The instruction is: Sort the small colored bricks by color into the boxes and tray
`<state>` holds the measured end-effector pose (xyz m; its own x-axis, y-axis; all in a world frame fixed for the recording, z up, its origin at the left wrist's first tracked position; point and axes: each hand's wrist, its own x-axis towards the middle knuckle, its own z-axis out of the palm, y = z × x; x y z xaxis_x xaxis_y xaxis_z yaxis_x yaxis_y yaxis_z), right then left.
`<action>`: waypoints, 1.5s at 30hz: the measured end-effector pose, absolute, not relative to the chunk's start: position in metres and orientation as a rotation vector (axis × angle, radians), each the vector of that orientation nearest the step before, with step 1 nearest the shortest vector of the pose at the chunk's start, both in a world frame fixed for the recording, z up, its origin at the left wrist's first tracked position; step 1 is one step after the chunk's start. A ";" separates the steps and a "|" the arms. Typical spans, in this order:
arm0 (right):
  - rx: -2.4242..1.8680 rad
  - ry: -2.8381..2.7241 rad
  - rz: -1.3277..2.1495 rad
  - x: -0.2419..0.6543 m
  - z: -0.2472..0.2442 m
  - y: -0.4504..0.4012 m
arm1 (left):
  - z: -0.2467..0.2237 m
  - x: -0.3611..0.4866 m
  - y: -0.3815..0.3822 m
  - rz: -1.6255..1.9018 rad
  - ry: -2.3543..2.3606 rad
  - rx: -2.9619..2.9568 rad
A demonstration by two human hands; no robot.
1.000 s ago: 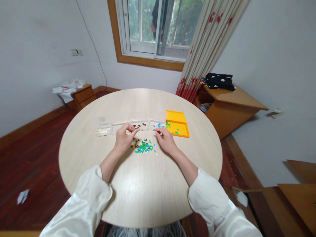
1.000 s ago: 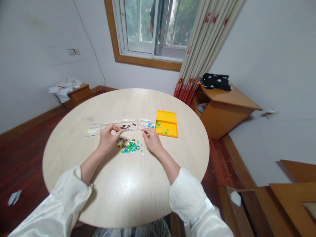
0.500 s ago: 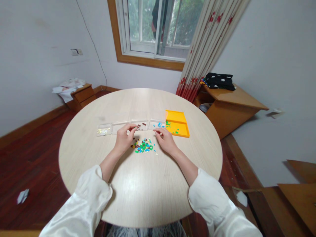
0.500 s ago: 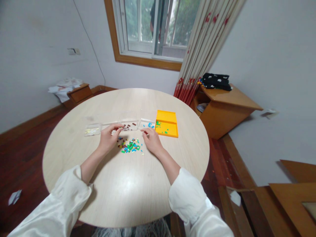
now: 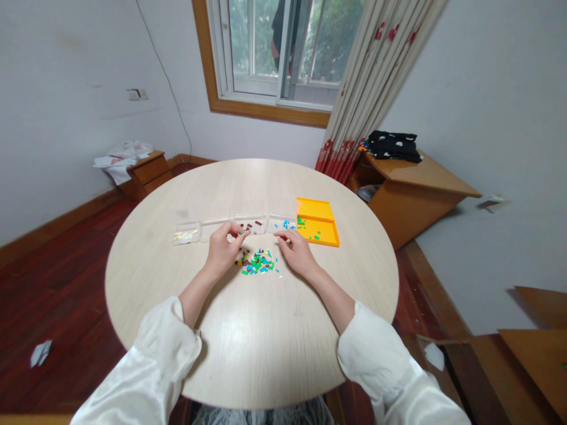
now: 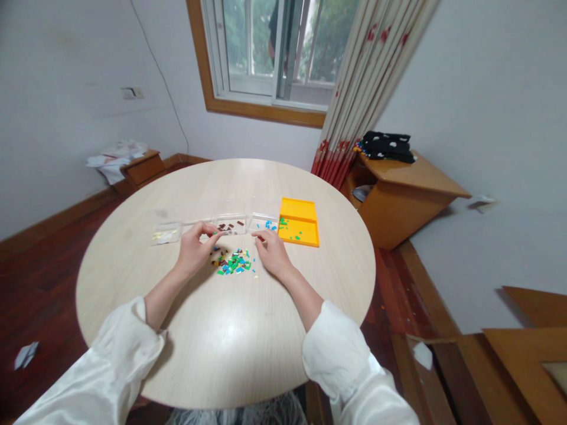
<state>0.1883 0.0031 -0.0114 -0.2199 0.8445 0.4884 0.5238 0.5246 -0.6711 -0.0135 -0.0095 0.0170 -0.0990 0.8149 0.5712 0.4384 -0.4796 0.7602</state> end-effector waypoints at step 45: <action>-0.873 -1.988 0.572 0.173 0.000 -0.015 | 0.009 0.003 -0.018 0.889 1.139 1.993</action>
<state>0.1728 -0.0152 -0.0001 -0.3788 0.7580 0.5310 0.3601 0.6492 -0.6700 0.0027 -0.0179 0.0094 0.3875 0.8930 0.2290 0.4393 -0.3972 0.8058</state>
